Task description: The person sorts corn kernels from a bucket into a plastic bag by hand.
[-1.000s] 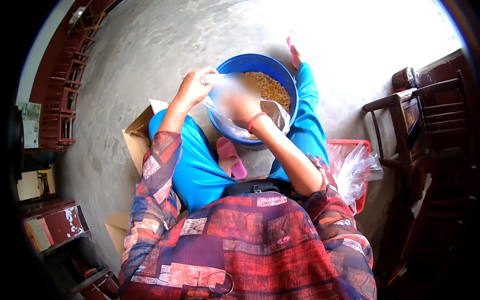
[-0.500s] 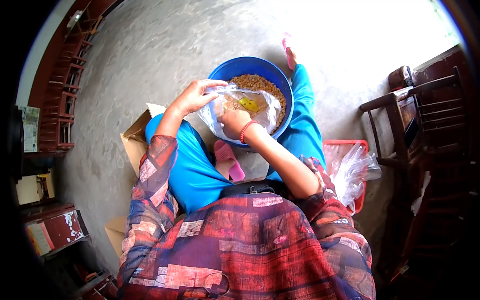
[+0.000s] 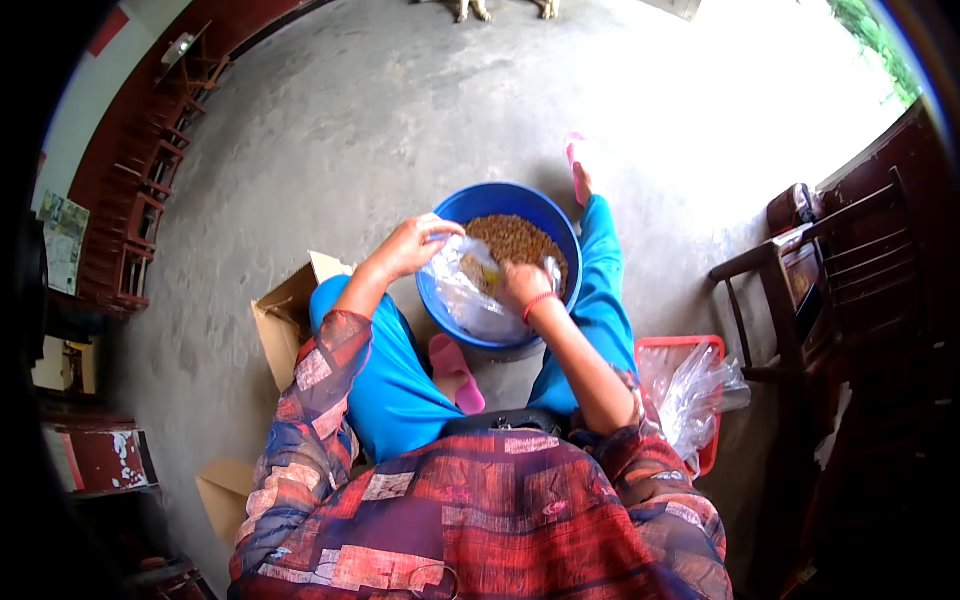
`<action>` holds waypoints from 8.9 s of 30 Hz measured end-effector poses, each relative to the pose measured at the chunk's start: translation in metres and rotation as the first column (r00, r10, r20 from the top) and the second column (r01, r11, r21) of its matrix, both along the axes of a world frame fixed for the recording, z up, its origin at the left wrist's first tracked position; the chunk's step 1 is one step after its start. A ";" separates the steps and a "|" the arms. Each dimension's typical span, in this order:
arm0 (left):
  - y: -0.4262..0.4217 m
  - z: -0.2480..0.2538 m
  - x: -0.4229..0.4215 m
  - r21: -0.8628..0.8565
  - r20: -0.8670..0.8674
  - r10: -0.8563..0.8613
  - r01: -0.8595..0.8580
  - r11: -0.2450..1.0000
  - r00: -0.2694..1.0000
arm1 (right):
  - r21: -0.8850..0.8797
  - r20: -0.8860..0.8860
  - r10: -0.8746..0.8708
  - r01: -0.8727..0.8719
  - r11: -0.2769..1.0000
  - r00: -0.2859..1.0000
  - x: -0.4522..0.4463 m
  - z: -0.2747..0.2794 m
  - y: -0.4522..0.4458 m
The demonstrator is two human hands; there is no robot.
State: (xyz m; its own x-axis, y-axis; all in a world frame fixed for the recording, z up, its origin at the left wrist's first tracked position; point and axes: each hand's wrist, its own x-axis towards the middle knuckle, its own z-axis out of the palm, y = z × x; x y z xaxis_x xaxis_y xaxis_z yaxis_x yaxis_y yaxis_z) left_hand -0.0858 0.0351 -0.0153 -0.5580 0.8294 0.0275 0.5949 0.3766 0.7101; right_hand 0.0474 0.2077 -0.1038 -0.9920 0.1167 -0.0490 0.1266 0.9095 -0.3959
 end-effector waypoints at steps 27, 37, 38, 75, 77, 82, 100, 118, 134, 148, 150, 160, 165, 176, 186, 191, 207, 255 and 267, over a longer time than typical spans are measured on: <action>-0.005 -0.010 0.004 -0.145 -0.084 -0.103 0.090 0.985 0.991 | -0.092 0.356 0.304 -0.291 0.952 0.884 -0.022 0.020 0.044; 0.008 -0.007 0.009 -0.084 -0.130 -0.097 0.087 0.993 0.987 | 0.130 0.132 0.217 -0.234 0.964 0.967 -0.043 0.084 0.009; 0.010 -0.008 0.009 -0.154 -0.148 -0.124 0.101 0.983 0.981 | 0.095 -0.053 0.263 -0.258 0.962 0.963 -0.048 0.074 0.009; 0.018 -0.013 0.018 -0.189 -0.125 -0.194 0.169 0.967 0.973 | 0.024 0.264 0.208 -0.222 0.975 0.942 -0.068 -0.002 0.032; 0.017 -0.009 0.019 -0.199 -0.106 -0.188 0.164 0.966 0.976 | 0.150 0.339 0.175 -0.236 0.960 0.924 -0.070 -0.014 0.030; 0.015 -0.006 0.019 -0.222 -0.090 -0.192 0.168 0.960 0.977 | 0.151 0.412 0.199 -0.282 0.947 0.889 -0.070 -0.036 0.034; 0.013 -0.014 0.017 -0.260 -0.125 -0.178 0.140 0.955 0.976 | -0.791 0.154 0.004 0.121 0.600 0.988 -0.078 0.033 0.034; 0.013 -0.020 0.011 -0.398 -0.049 -0.165 0.132 0.908 0.985 | -0.574 0.315 0.536 -0.292 0.765 0.783 -0.056 0.014 -0.005; 0.012 -0.002 0.015 -0.342 -0.167 -0.048 -0.012 0.939 0.985 | -0.474 -0.055 0.462 -0.430 0.768 0.885 -0.060 0.034 0.000; 0.016 0.005 0.019 -0.329 -0.286 0.041 -0.138 0.934 0.957 | -0.233 0.184 0.522 -0.479 0.846 0.833 -0.051 0.026 -0.006; 0.013 -0.001 0.017 -0.328 -0.288 0.005 -0.104 0.939 0.958 | -0.210 0.203 0.452 -0.413 0.886 0.869 -0.055 0.035 -0.006; 0.009 0.000 0.015 -0.426 -0.248 -0.031 -0.081 0.901 0.968 | -0.058 0.316 0.162 -0.152 0.987 0.935 -0.049 0.050 -0.003; 0.010 -0.001 0.015 -0.440 -0.251 -0.028 -0.088 0.894 0.967 | 0.028 0.376 0.266 -0.298 0.954 0.888 -0.050 0.046 -0.001; 0.012 -0.008 0.012 -0.427 -0.065 -0.185 0.140 0.893 0.981 | -0.022 0.000 -0.052 0.052 0.998 0.999 -0.068 0.031 0.022; 0.011 -0.002 0.012 -0.375 -0.026 -0.155 0.134 0.917 0.988 | 0.149 0.273 0.090 -0.135 0.980 0.958 -0.068 -0.021 0.019; 0.011 -0.001 0.012 -0.350 -0.011 -0.146 0.133 0.927 0.989 | 0.121 0.328 0.122 -0.169 0.978 0.937 -0.063 -0.008 0.018; 0.010 -0.002 0.009 -0.383 0.038 -0.164 0.166 0.909 0.986 | -0.041 0.340 0.003 0.011 0.999 0.941 -0.073 -0.039 0.027; 0.009 0.001 0.009 -0.331 -0.074 0.002 -0.027 0.943 0.997 | -0.584 0.038 0.393 -0.298 0.755 0.919 -0.070 0.014 0.012; 0.012 0.002 0.006 -0.274 -0.062 0.144 -0.155 0.949 0.988 | -0.546 0.183 0.225 -0.092 0.833 0.957 -0.061 0.025 -0.005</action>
